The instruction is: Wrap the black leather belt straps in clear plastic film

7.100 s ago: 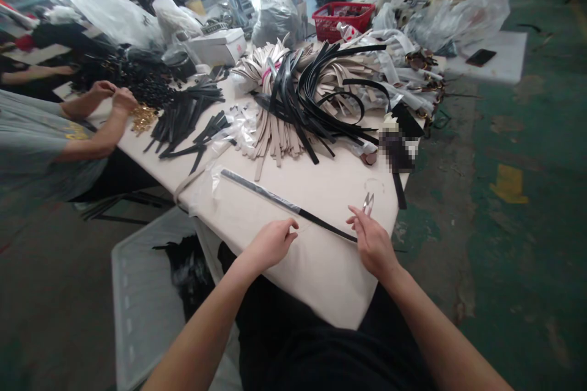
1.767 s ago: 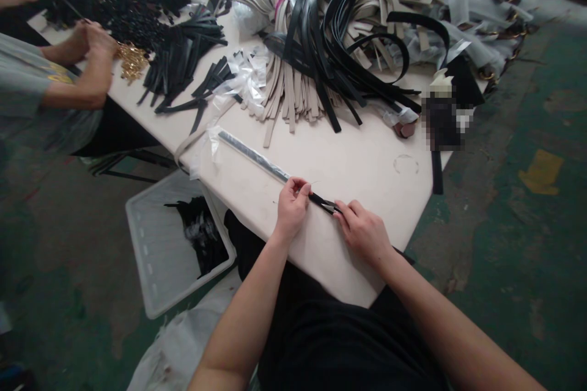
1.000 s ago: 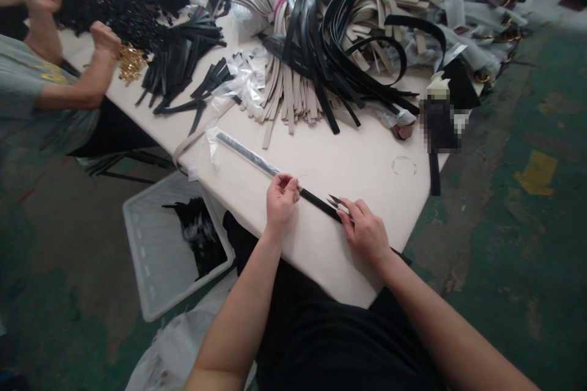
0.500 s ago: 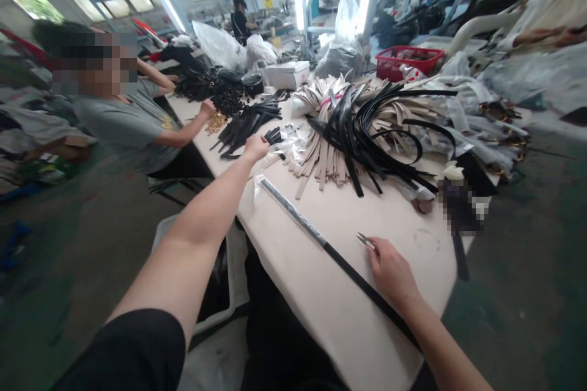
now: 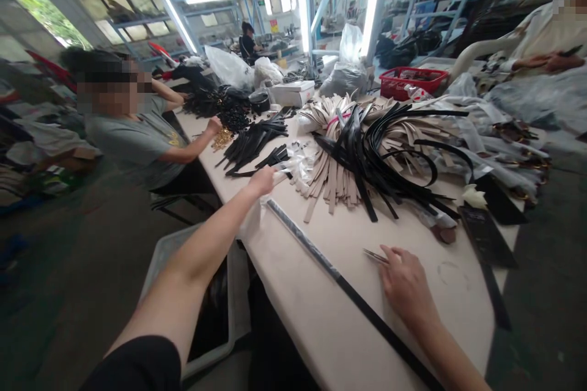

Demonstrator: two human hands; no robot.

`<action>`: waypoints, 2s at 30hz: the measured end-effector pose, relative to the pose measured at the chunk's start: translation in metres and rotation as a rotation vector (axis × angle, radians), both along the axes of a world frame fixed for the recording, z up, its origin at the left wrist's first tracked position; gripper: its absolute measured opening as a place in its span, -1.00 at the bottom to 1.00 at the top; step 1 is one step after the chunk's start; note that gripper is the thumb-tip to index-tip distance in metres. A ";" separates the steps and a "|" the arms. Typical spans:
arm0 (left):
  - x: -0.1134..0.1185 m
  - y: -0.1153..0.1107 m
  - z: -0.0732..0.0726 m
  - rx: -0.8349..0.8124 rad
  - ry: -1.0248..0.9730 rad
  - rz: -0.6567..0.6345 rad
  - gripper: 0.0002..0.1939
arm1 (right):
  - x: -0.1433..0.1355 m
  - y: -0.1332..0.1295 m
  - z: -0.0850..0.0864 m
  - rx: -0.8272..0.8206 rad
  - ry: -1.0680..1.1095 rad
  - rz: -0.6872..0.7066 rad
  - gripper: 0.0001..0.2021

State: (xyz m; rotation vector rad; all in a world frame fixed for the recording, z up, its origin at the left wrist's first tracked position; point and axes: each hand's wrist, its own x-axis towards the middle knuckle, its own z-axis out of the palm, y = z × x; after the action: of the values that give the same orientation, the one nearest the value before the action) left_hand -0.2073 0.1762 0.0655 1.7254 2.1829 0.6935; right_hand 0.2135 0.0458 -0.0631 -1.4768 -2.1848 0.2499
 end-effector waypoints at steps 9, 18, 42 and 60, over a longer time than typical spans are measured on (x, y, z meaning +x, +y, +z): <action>0.112 -0.152 -0.066 -0.038 0.157 -0.830 -0.58 | -0.030 -0.055 0.007 -0.322 -0.026 0.172 -0.88; 0.148 -0.170 -0.069 -0.050 0.272 -0.808 -0.79 | -0.002 -0.063 0.042 -0.661 0.037 0.145 -0.87; 0.268 -0.219 -0.065 -0.078 0.428 -0.708 -0.78 | 0.045 -0.040 0.071 -1.228 0.264 0.502 -0.74; 0.260 -0.213 -0.078 -0.252 0.386 -0.640 -0.87 | 0.034 -0.024 0.050 -1.187 0.274 0.445 -0.75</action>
State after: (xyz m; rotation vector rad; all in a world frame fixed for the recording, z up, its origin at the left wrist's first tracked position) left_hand 0.0522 -0.0364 -0.0126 2.3621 1.6407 -0.0754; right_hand 0.2480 0.0222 -0.0135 -1.2365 -2.1270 2.0216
